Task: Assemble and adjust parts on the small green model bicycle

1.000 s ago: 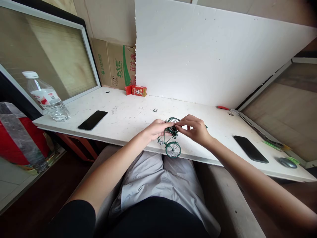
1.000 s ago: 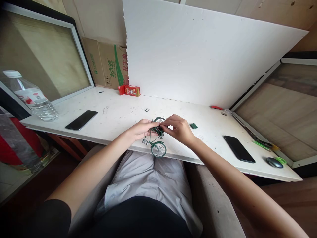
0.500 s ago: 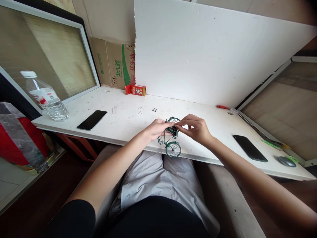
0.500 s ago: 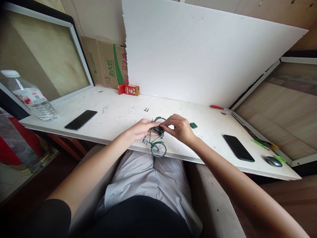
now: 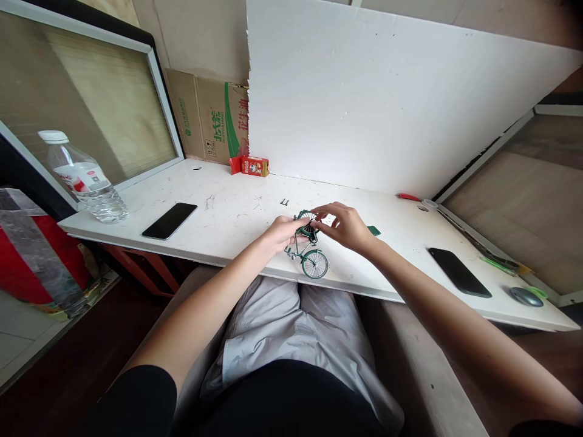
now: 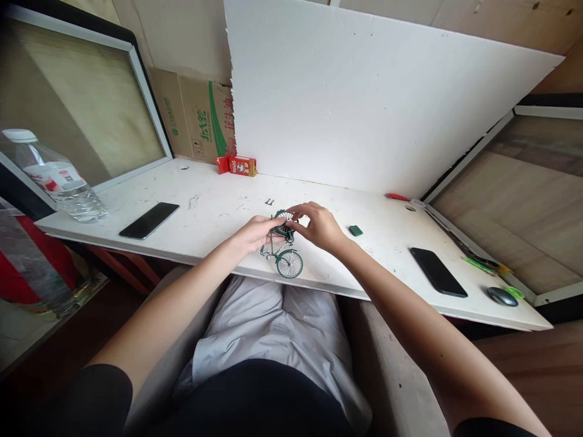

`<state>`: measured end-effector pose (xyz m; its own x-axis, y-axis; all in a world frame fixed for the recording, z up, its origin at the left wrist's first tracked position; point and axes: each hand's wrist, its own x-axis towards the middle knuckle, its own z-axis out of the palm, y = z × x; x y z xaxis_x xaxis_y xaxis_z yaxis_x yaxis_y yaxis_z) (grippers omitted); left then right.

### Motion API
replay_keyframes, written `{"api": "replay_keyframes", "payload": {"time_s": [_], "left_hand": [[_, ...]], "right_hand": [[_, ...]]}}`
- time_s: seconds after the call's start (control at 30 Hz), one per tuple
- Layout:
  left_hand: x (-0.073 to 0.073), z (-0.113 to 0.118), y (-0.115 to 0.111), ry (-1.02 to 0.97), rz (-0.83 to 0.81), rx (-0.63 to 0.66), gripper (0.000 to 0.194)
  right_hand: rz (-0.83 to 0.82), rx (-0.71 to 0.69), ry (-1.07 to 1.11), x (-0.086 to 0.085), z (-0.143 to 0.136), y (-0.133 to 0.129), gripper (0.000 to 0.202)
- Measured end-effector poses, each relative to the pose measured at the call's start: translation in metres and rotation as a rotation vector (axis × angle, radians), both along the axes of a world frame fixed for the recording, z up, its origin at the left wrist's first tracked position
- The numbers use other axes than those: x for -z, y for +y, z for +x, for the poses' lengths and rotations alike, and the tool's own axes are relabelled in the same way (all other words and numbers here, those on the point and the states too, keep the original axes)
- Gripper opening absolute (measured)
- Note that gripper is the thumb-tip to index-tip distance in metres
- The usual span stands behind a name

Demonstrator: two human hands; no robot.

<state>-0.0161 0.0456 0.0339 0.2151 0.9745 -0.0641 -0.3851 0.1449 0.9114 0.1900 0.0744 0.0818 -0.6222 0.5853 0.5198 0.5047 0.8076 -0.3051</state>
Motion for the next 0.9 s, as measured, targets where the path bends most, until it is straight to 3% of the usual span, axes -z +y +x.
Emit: {"api": "replay_keyframes", "payload": {"time_s": [0.13,0.23,0.33,0.43,0.67,0.9], "left_hand": [[-0.004,-0.002,0.000,0.010,0.003,-0.065,0.032],[-0.009,-0.001,-0.001,-0.013,-0.002,-0.129,0.027],[-0.011,-0.002,0.001,-0.030,0.007,-0.192,0.021],[-0.012,-0.005,0.003,-0.005,0.017,-0.260,0.020],[-0.010,0.004,0.005,0.027,0.104,-0.362,0.029],[-0.002,0.031,0.010,0.294,0.426,-0.504,0.040]], "right_hand": [[0.101,-0.055,-0.076,-0.001,-0.009,0.004,0.018],[0.231,-0.012,-0.133,-0.005,-0.016,0.007,0.017],[0.321,0.031,-0.190,-0.010,-0.023,0.009,0.024],[0.312,0.027,-0.204,-0.012,-0.027,0.010,0.036],[0.054,0.057,0.155,0.006,-0.021,0.007,0.030],[0.315,0.097,0.260,0.021,-0.004,0.004,0.017]]}}
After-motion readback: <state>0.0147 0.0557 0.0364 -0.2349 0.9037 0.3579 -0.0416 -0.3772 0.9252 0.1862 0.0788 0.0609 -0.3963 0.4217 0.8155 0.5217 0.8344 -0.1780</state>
